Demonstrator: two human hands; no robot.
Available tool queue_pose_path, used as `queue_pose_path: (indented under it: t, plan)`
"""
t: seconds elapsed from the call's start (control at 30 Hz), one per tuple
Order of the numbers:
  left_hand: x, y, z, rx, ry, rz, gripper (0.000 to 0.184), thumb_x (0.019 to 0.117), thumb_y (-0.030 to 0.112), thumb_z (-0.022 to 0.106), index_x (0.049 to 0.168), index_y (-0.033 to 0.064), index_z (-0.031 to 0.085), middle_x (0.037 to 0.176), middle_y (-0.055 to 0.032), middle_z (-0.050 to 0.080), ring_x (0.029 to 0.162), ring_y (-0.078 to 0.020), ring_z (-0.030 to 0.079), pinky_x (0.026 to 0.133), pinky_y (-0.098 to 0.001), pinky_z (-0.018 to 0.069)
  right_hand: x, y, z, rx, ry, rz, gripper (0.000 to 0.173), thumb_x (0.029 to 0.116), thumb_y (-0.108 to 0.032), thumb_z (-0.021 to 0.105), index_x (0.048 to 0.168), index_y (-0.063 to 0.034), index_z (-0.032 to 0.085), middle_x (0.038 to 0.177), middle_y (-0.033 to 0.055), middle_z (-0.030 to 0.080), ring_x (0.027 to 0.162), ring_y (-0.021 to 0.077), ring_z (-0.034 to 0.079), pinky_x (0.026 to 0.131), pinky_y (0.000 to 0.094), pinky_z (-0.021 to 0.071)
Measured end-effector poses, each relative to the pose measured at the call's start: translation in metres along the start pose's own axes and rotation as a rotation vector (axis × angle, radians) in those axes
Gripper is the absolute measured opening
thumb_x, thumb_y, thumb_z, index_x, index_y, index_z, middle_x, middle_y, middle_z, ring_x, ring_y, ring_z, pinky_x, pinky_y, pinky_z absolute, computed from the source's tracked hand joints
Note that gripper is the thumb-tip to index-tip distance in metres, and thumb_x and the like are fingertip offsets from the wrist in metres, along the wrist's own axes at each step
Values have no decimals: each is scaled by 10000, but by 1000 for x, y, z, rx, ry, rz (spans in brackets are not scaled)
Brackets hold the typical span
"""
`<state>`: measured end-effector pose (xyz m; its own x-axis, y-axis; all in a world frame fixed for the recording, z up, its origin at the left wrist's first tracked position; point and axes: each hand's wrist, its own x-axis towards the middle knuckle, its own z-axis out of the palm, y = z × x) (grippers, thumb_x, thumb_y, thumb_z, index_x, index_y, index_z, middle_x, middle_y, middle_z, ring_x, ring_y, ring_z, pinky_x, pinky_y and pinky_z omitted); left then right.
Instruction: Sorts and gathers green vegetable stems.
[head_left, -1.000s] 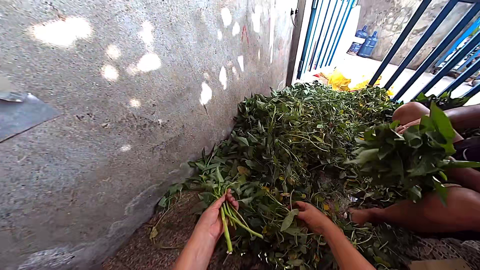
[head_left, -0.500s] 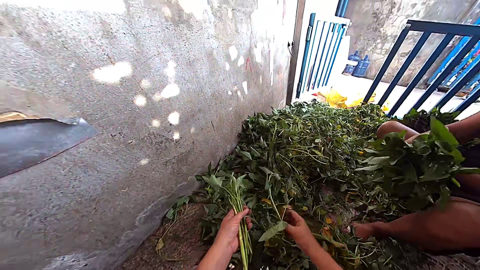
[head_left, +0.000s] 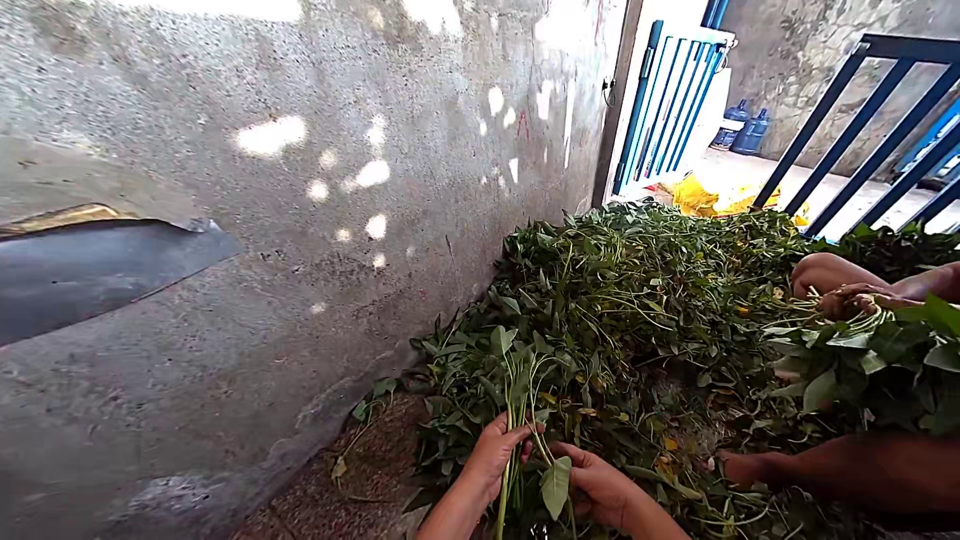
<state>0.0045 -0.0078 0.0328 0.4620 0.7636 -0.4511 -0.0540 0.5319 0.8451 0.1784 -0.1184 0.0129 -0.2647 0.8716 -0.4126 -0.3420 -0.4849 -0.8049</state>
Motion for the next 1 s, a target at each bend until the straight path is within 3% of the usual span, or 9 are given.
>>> queue_pose_path:
  t: [0.1,0.23,0.43,0.53,0.63,0.7,0.8,1.0]
  plan:
    - [1,-3,3,-24,26,-33,218,1023,9,557,1241,3,564,926,-112,712,607,-126,615,545,-242,516,1,6,-3,165,-72,32,370,1002,-180,563,1371,-172,531,805,-29,600,519,16,473,456,171,402]
    - [2,-4,5,-111,121,-55,215,1028,-3,539,1242,-9,555,923,-123,709,600,-122,619,532,-228,512,4,12,0,308,-88,60,136,1047,-229,521,1132,-149,590,756,-41,602,475,-3,446,434,144,390]
    - [5,-4,-2,-218,220,-81,195,1032,11,530,1222,-13,573,922,-125,689,604,-130,607,528,-235,510,8,14,10,361,-153,28,135,1057,-273,520,990,-169,575,753,-41,585,454,-15,412,416,128,367]
    - [9,2,-12,-270,260,-65,178,1040,18,511,1208,-5,563,916,-119,675,605,-130,612,526,-235,521,6,10,19,231,-82,-58,75,1045,-226,523,1038,-164,565,815,-29,623,490,-6,440,449,144,378]
    - [10,7,-14,-280,303,-37,183,1038,11,516,1215,-8,561,919,-122,681,602,-129,613,520,-231,517,6,8,23,32,-6,-67,60,976,-174,620,1006,-122,609,709,-48,585,478,2,419,455,171,363]
    - [10,10,-15,-270,341,5,171,1033,-2,523,1199,-21,559,910,-131,686,598,-136,613,518,-234,513,5,9,23,-60,42,-37,84,996,-191,621,1001,-107,622,663,-54,554,471,5,402,456,178,354]
    - [9,12,-15,-250,363,51,180,1031,-9,527,1208,-27,557,909,-137,694,604,-139,619,520,-235,512,2,12,19,-69,54,25,109,1027,-207,595,1002,-103,618,665,-50,550,470,10,397,455,180,352]
    - [14,11,-25,-307,443,76,176,1028,-10,529,1202,-32,550,893,-132,674,589,-137,599,509,-236,501,-4,14,22,-122,65,35,90,988,-184,649,950,-105,629,670,-67,531,493,7,407,478,177,370]
